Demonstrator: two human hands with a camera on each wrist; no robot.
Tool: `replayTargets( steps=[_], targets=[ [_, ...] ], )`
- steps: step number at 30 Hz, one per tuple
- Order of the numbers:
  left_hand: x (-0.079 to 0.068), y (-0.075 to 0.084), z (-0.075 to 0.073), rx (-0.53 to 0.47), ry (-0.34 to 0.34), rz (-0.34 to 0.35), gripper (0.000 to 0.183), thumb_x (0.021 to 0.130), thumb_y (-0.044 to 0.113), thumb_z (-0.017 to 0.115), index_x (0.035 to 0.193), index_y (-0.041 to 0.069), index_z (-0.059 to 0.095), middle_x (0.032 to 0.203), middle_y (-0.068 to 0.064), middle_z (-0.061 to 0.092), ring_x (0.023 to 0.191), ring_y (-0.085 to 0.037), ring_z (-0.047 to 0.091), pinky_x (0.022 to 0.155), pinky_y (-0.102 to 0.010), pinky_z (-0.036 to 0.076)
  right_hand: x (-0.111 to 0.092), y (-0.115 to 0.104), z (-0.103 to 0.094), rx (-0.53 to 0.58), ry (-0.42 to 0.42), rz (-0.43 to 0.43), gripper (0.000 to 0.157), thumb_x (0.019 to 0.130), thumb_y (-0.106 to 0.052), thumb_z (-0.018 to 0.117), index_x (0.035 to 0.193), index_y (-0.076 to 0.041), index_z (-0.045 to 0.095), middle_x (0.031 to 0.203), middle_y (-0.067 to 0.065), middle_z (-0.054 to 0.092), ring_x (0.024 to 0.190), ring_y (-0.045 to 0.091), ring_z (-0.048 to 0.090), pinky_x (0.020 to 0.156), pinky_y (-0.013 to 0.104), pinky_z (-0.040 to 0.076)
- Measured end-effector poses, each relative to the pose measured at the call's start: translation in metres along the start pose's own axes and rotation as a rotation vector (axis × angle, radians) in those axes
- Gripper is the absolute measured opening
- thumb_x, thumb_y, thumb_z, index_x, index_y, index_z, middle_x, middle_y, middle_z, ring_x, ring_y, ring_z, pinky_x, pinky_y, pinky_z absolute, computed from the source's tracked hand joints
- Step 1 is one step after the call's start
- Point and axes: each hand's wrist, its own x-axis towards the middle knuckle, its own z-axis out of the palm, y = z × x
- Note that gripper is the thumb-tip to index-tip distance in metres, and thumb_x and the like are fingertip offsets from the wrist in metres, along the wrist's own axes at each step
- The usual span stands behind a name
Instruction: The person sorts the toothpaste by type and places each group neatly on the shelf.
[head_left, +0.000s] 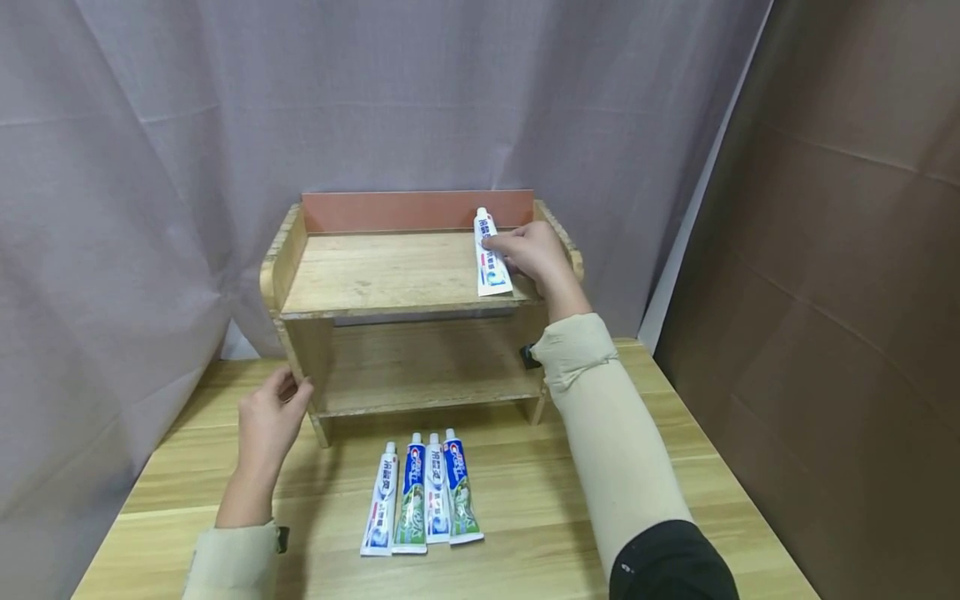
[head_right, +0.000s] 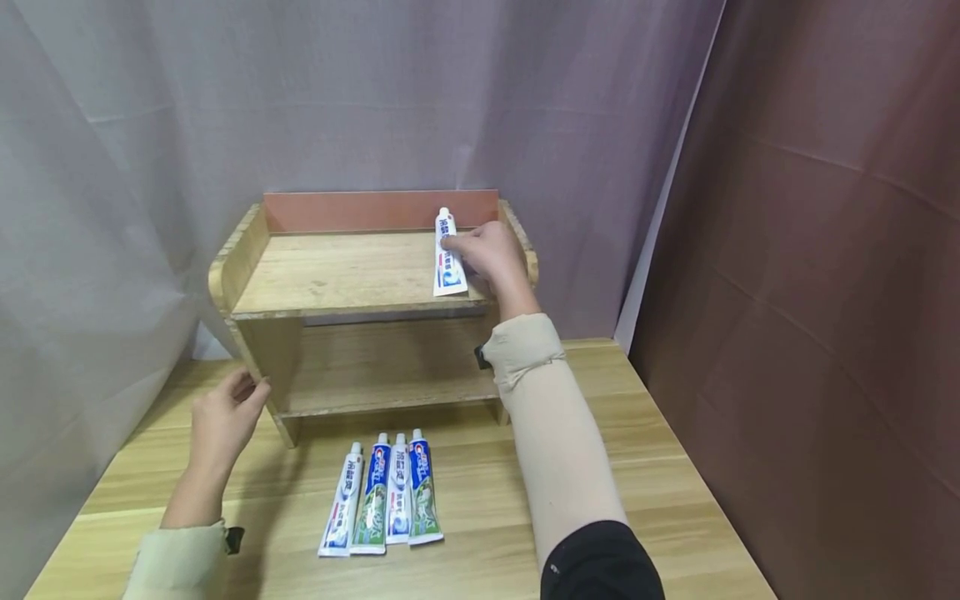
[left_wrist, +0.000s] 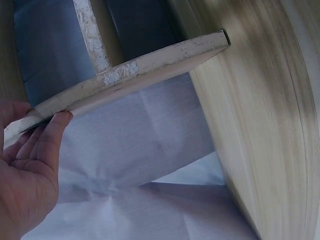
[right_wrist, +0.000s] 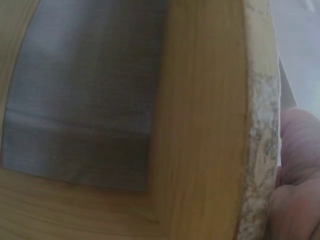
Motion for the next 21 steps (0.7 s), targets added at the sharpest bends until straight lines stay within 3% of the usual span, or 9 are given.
replayTargets(
  steps=[7,14,17,21],
  targets=[
    [0.000,0.001,0.000,0.006,-0.002,0.004,0.030,0.098,0.020,0.061,0.119,-0.001,0.068,0.108,-0.024,0.072,0.100,-0.042,0.071,0.083,-0.049,0.060,0.001,0.000,0.001,-0.001,0.001,0.007,0.033,0.085,-0.032,0.079,0.095,-0.001,0.072,0.079,0.002,0.070,0.065,0.008,0.064,0.058,0.020,0.055],
    [0.001,0.001,0.001,0.001,0.005,0.010,0.029,0.098,0.019,0.062,0.118,-0.001,0.069,0.109,-0.025,0.071,0.100,-0.042,0.071,0.083,-0.049,0.060,0.006,-0.005,0.004,-0.295,0.048,-0.050,0.040,0.084,-0.040,0.075,0.061,-0.013,0.056,0.056,-0.006,0.052,0.051,0.011,0.046,0.044,0.024,0.035],
    [0.002,0.001,0.001,0.004,0.011,0.010,0.029,0.098,0.019,0.062,0.118,-0.001,0.069,0.109,-0.025,0.071,0.100,-0.041,0.071,0.084,-0.049,0.060,0.007,-0.009,0.005,-0.386,0.056,-0.067,0.038,0.083,-0.041,0.075,0.061,-0.014,0.058,0.059,-0.004,0.055,0.055,0.013,0.050,0.047,0.026,0.039],
    [0.002,0.000,0.001,0.004,0.008,0.010,0.029,0.098,0.019,0.062,0.118,-0.001,0.069,0.108,-0.024,0.072,0.099,-0.041,0.071,0.083,-0.048,0.060,0.007,-0.012,0.006,-0.413,0.058,-0.064,0.036,0.083,-0.041,0.075,0.065,-0.012,0.062,0.063,-0.002,0.059,0.059,0.016,0.054,0.051,0.027,0.044]
  ],
)
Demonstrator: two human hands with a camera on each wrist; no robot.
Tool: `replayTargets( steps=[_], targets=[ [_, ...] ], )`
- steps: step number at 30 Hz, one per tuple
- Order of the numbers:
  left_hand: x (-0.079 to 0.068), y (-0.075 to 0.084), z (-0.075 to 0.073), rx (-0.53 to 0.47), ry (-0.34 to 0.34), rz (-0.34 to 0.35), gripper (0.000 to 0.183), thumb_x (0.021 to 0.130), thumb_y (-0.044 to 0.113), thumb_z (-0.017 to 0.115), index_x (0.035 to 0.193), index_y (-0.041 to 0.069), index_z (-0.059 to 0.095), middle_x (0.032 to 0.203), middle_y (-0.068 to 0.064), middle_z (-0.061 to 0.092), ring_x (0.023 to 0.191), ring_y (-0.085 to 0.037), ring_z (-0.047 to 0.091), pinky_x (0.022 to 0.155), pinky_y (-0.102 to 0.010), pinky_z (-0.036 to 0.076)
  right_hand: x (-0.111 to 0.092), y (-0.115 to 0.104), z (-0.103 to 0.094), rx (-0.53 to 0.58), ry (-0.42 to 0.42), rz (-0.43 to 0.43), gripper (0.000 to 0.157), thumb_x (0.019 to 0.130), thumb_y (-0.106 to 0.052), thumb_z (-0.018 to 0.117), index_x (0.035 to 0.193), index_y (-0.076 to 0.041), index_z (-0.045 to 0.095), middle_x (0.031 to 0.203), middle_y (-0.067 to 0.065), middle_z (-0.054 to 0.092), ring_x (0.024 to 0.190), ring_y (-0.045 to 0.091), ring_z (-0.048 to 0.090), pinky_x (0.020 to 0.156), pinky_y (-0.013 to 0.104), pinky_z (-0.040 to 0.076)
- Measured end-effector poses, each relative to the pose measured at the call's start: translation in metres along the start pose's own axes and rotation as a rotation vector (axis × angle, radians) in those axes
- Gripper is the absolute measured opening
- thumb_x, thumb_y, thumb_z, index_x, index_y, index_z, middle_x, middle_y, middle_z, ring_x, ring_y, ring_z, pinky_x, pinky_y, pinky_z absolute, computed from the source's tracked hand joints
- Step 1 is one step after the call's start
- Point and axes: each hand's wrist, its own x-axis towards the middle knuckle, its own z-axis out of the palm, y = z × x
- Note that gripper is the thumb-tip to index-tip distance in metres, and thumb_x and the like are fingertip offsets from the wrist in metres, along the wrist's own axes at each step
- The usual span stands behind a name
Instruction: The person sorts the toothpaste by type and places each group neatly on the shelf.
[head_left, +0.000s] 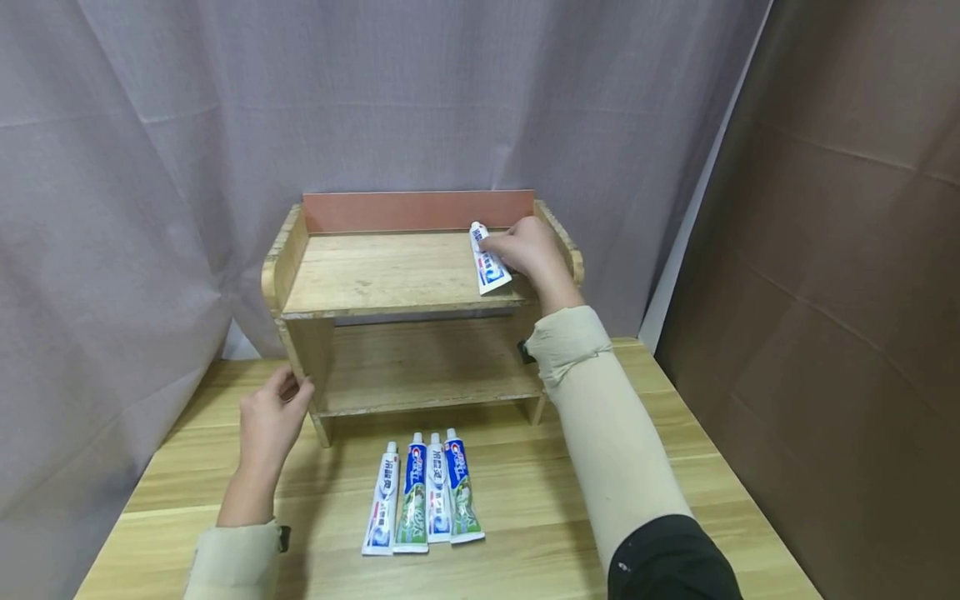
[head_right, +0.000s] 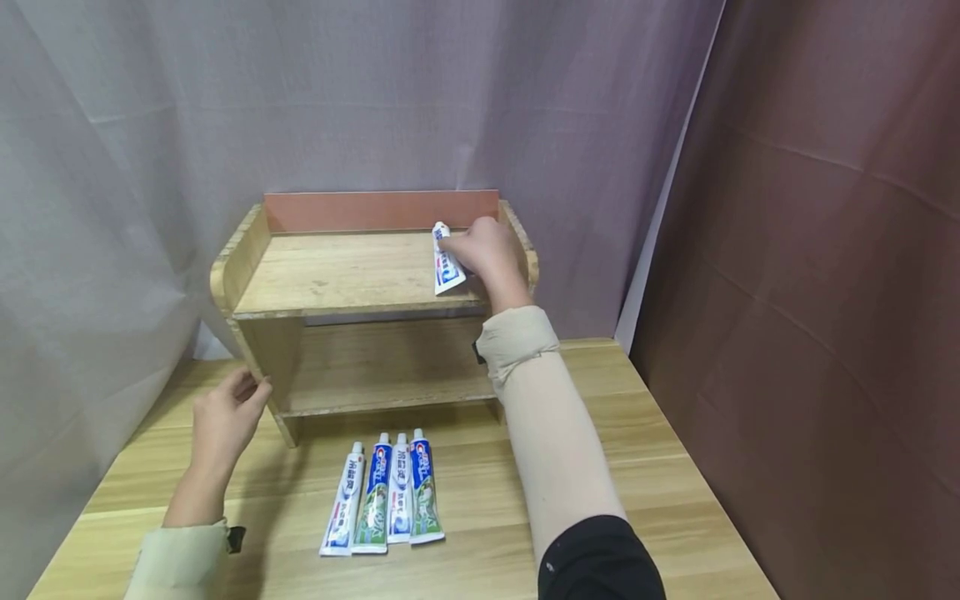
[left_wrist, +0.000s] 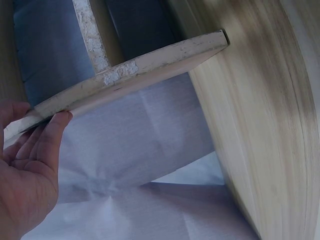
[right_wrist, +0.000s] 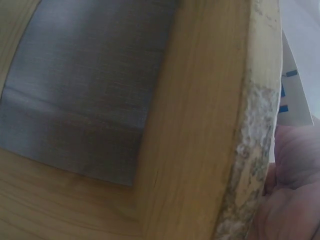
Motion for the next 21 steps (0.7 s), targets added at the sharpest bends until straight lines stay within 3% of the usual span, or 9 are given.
replayTargets(
  steps=[11,21],
  targets=[
    [0.0003,-0.0009,0.0030,0.001,0.015,-0.007,0.028,0.097,0.020,0.064,0.115,0.000,0.070,0.106,-0.023,0.073,0.097,-0.040,0.072,0.083,-0.048,0.061,-0.0023,-0.0011,-0.0011,-0.062,-0.001,0.022,0.041,0.086,-0.043,0.072,0.062,-0.014,0.055,0.063,-0.002,0.053,0.065,0.017,0.050,0.056,0.029,0.042],
    [0.0021,-0.0004,0.0034,0.004,0.025,0.015,0.027,0.096,0.019,0.064,0.114,-0.001,0.070,0.105,-0.024,0.073,0.096,-0.040,0.072,0.081,-0.048,0.061,-0.0050,0.0004,-0.0019,-0.045,0.009,0.020,0.038,0.087,-0.042,0.072,0.068,-0.012,0.061,0.069,-0.001,0.058,0.065,0.017,0.051,0.055,0.029,0.042]
  ],
)
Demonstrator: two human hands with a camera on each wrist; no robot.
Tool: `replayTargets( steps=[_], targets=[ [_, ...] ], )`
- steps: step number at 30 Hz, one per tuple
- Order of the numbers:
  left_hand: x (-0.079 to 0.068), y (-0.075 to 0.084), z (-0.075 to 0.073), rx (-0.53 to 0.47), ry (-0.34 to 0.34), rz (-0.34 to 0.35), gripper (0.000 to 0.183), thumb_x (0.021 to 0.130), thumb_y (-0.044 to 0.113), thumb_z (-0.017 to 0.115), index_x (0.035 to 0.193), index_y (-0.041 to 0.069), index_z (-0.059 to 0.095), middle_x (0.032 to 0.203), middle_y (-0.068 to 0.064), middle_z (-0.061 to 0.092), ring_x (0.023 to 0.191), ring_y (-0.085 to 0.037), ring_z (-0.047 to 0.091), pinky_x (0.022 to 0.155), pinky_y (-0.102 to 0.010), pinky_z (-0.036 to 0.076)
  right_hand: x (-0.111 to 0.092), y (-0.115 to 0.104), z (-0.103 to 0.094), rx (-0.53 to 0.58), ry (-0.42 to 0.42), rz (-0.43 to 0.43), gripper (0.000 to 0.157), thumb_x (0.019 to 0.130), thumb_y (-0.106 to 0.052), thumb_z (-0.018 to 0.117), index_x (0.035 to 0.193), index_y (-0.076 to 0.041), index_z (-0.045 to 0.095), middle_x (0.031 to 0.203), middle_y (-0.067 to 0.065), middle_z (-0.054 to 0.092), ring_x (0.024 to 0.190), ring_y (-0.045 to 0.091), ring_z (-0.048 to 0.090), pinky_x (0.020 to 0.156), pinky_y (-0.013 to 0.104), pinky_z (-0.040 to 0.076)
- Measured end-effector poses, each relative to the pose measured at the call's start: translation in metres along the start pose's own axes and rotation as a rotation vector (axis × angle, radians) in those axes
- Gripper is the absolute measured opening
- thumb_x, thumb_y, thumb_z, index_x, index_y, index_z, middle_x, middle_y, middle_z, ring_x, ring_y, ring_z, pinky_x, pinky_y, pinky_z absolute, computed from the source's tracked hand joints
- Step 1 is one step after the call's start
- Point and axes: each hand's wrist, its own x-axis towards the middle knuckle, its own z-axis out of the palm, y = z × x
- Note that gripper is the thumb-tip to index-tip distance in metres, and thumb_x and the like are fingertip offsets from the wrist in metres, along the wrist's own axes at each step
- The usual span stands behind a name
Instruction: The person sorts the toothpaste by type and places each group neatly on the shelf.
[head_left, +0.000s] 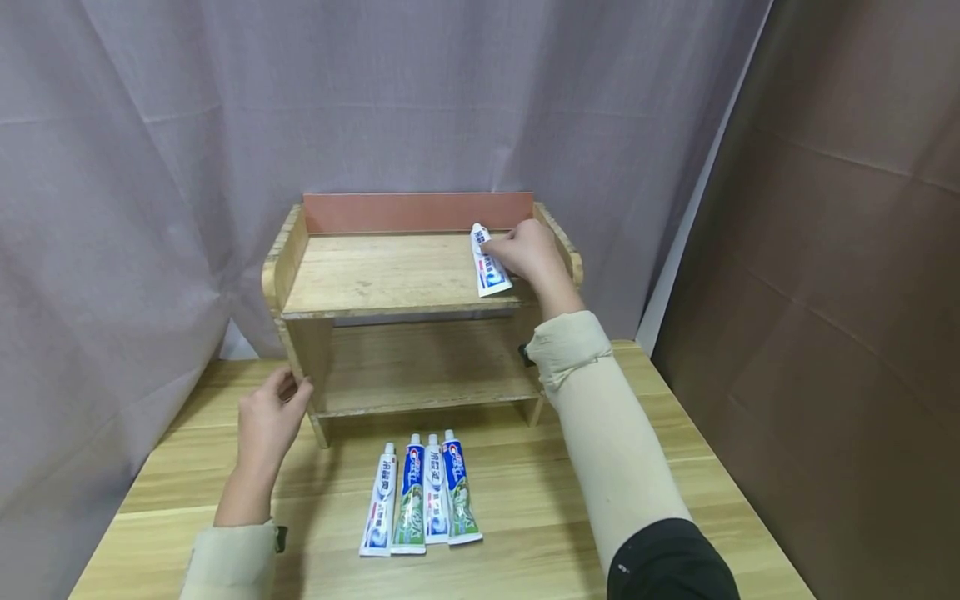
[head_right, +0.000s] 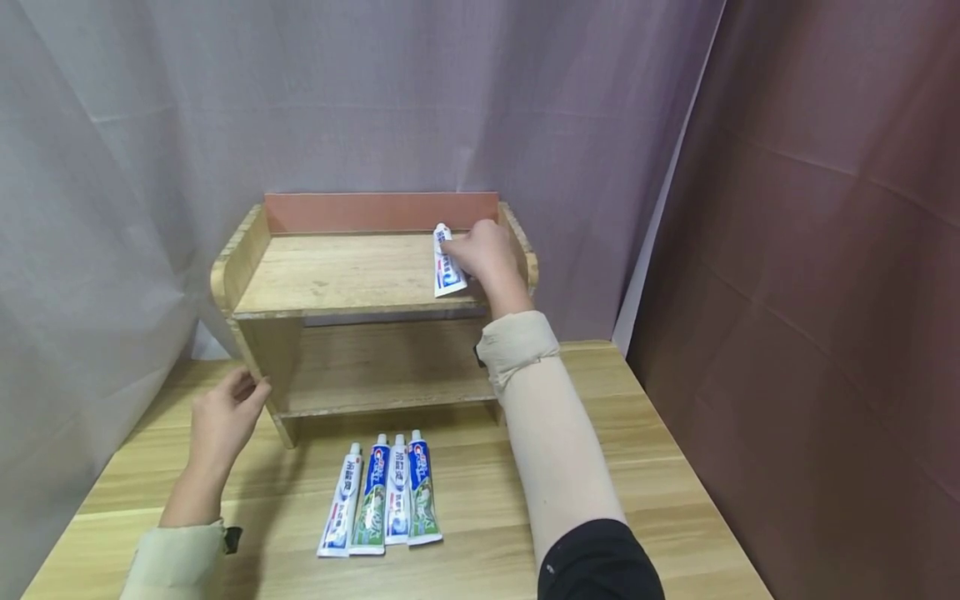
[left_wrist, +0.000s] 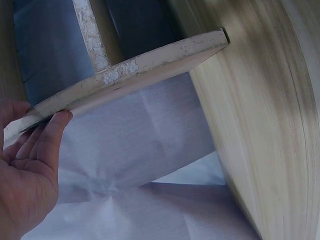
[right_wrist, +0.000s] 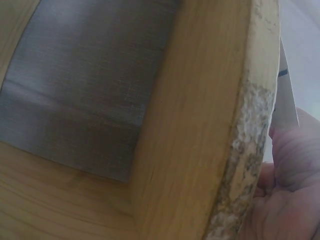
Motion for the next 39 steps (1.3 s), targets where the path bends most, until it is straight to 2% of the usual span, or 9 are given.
replayTargets(
  steps=[7,13,22,33,39],
  targets=[
    [0.000,0.001,0.002,-0.005,0.008,0.004,0.027,0.096,0.019,0.065,0.113,-0.001,0.071,0.104,-0.024,0.073,0.095,-0.039,0.073,0.081,-0.047,0.061,-0.003,0.004,-0.002,-0.006,0.015,-0.004,0.034,0.087,-0.041,0.072,0.073,-0.010,0.067,0.076,0.002,0.062,0.068,0.018,0.054,0.057,0.029,0.045],
    [0.000,0.002,0.003,-0.005,0.004,0.002,0.028,0.096,0.020,0.065,0.113,-0.001,0.070,0.104,-0.024,0.073,0.095,-0.040,0.073,0.081,-0.048,0.061,-0.004,0.007,-0.004,0.033,0.005,-0.004,0.030,0.089,-0.037,0.069,0.080,-0.009,0.073,0.073,0.003,0.068,0.063,0.015,0.061,0.053,0.027,0.051],
    [0.000,0.002,0.003,0.002,0.000,-0.007,0.029,0.097,0.020,0.064,0.115,-0.002,0.070,0.105,-0.025,0.072,0.095,-0.040,0.072,0.080,-0.048,0.061,-0.004,0.011,-0.005,0.082,0.001,-0.023,0.030,0.090,-0.034,0.069,0.079,-0.006,0.074,0.069,0.004,0.070,0.061,0.014,0.063,0.050,0.024,0.048],
    [-0.002,0.003,0.003,-0.002,-0.006,-0.004,0.028,0.097,0.019,0.064,0.115,-0.001,0.069,0.106,-0.025,0.072,0.097,-0.041,0.072,0.082,-0.049,0.061,-0.007,0.018,-0.006,0.130,0.017,-0.058,0.032,0.091,-0.034,0.067,0.086,-0.004,0.075,0.077,0.008,0.072,0.066,0.018,0.067,0.055,0.026,0.052],
    [-0.001,0.003,0.003,-0.007,-0.013,-0.005,0.029,0.097,0.019,0.064,0.116,-0.001,0.069,0.108,-0.025,0.071,0.098,-0.041,0.072,0.083,-0.049,0.061,-0.010,0.019,-0.007,0.132,0.025,-0.070,0.032,0.092,-0.034,0.067,0.089,-0.004,0.076,0.076,0.007,0.071,0.064,0.016,0.065,0.052,0.024,0.047]
  ],
)
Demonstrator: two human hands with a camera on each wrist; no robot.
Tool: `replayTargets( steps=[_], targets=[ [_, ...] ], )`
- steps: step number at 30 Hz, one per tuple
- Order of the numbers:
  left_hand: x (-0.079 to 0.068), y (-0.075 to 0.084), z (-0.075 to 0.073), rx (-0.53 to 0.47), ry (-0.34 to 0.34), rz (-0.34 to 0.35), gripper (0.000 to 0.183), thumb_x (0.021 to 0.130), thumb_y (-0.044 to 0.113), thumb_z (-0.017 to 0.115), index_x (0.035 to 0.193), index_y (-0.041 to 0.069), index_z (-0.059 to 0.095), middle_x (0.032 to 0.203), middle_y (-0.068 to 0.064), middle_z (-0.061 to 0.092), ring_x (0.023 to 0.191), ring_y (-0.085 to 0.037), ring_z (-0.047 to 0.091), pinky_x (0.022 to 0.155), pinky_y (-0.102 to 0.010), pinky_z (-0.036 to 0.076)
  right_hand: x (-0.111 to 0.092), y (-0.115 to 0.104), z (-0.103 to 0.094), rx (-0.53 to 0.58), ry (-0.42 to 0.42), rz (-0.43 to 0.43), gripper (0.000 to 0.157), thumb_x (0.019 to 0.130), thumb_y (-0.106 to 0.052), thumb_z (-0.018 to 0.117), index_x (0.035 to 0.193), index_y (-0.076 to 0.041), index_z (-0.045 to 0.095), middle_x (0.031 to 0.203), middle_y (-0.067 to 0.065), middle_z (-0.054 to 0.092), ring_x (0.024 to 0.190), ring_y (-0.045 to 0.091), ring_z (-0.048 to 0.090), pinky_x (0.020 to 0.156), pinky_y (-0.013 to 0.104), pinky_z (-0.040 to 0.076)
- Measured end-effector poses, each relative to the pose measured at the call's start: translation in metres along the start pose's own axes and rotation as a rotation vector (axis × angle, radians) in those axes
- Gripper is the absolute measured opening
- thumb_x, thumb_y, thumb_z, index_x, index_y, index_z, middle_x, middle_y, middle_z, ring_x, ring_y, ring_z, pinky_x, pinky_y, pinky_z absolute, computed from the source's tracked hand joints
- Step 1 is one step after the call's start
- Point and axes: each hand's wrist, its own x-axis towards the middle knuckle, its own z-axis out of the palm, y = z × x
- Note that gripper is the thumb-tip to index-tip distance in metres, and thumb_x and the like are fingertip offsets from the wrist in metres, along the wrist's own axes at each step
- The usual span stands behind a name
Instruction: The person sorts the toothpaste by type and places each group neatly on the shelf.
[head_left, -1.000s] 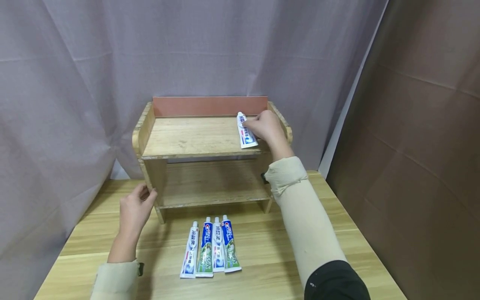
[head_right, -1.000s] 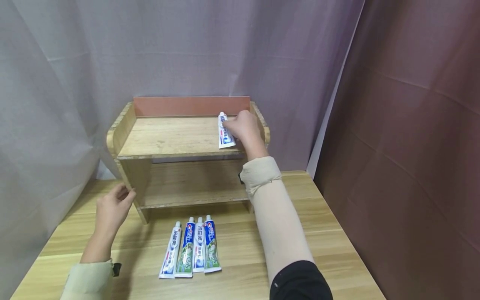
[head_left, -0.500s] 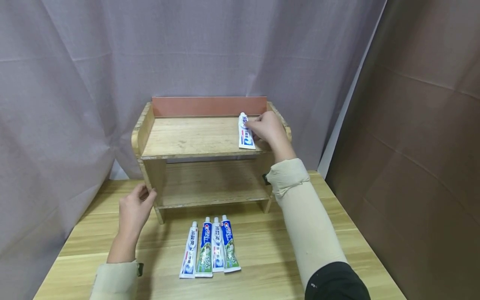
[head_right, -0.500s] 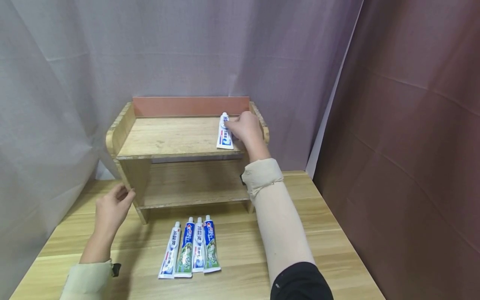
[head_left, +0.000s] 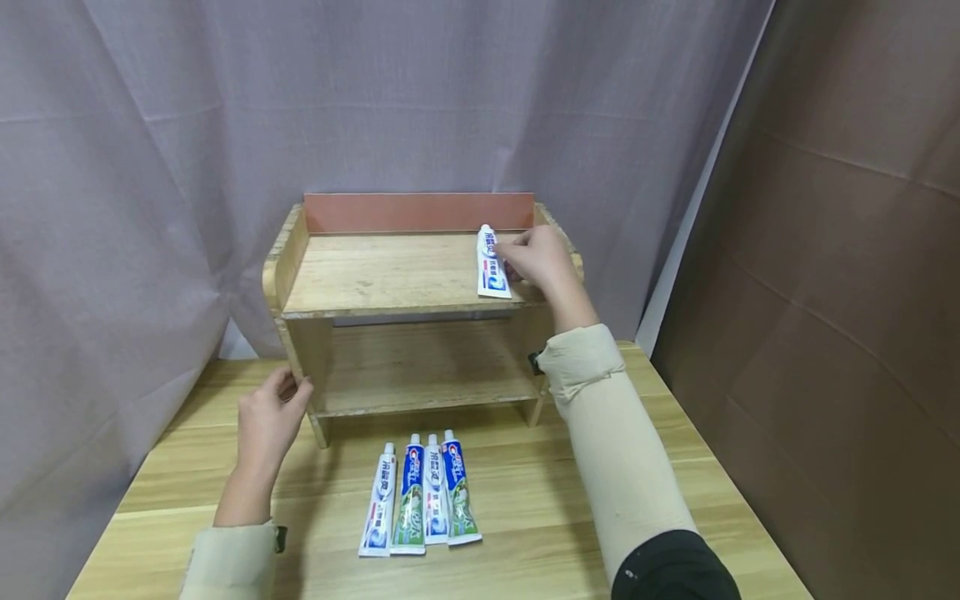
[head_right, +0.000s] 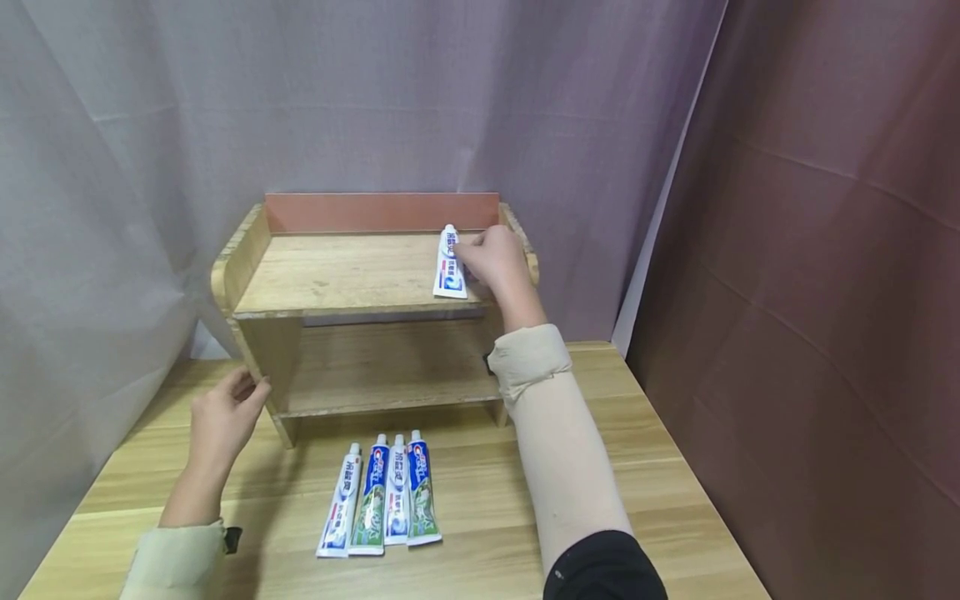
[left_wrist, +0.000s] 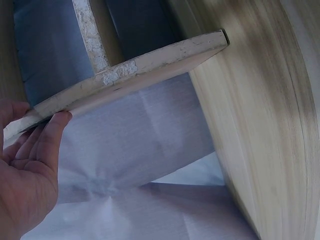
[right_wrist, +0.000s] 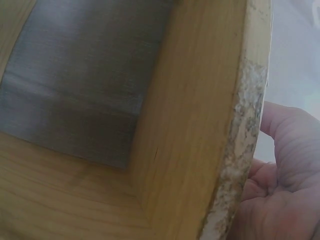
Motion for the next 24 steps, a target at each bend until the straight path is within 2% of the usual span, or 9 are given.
replayTargets(
  steps=[6,12,24],
  targets=[
    [0.000,0.000,-0.001,-0.006,0.008,0.000,0.028,0.096,0.018,0.064,0.116,-0.001,0.069,0.108,-0.025,0.072,0.098,-0.040,0.072,0.083,-0.048,0.061,-0.003,-0.002,-0.001,-0.005,-0.004,0.013,0.031,0.092,-0.036,0.067,0.091,-0.006,0.076,0.077,0.006,0.072,0.065,0.016,0.066,0.050,0.025,0.044],
    [0.000,0.000,-0.001,-0.004,0.015,0.006,0.028,0.096,0.018,0.065,0.116,-0.001,0.069,0.107,-0.025,0.072,0.097,-0.040,0.072,0.083,-0.048,0.061,-0.008,-0.001,-0.002,-0.008,-0.004,-0.010,0.030,0.093,-0.035,0.066,0.091,-0.007,0.076,0.079,0.006,0.073,0.066,0.015,0.067,0.049,0.025,0.043],
    [-0.001,-0.001,-0.001,-0.003,0.014,0.004,0.028,0.096,0.019,0.065,0.116,-0.001,0.069,0.107,-0.025,0.072,0.097,-0.041,0.072,0.082,-0.048,0.061,-0.027,0.001,-0.006,-0.019,0.038,-0.058,0.029,0.091,-0.035,0.066,0.086,-0.008,0.074,0.073,0.005,0.071,0.064,0.015,0.056,0.052,0.026,0.041]
  ],
)
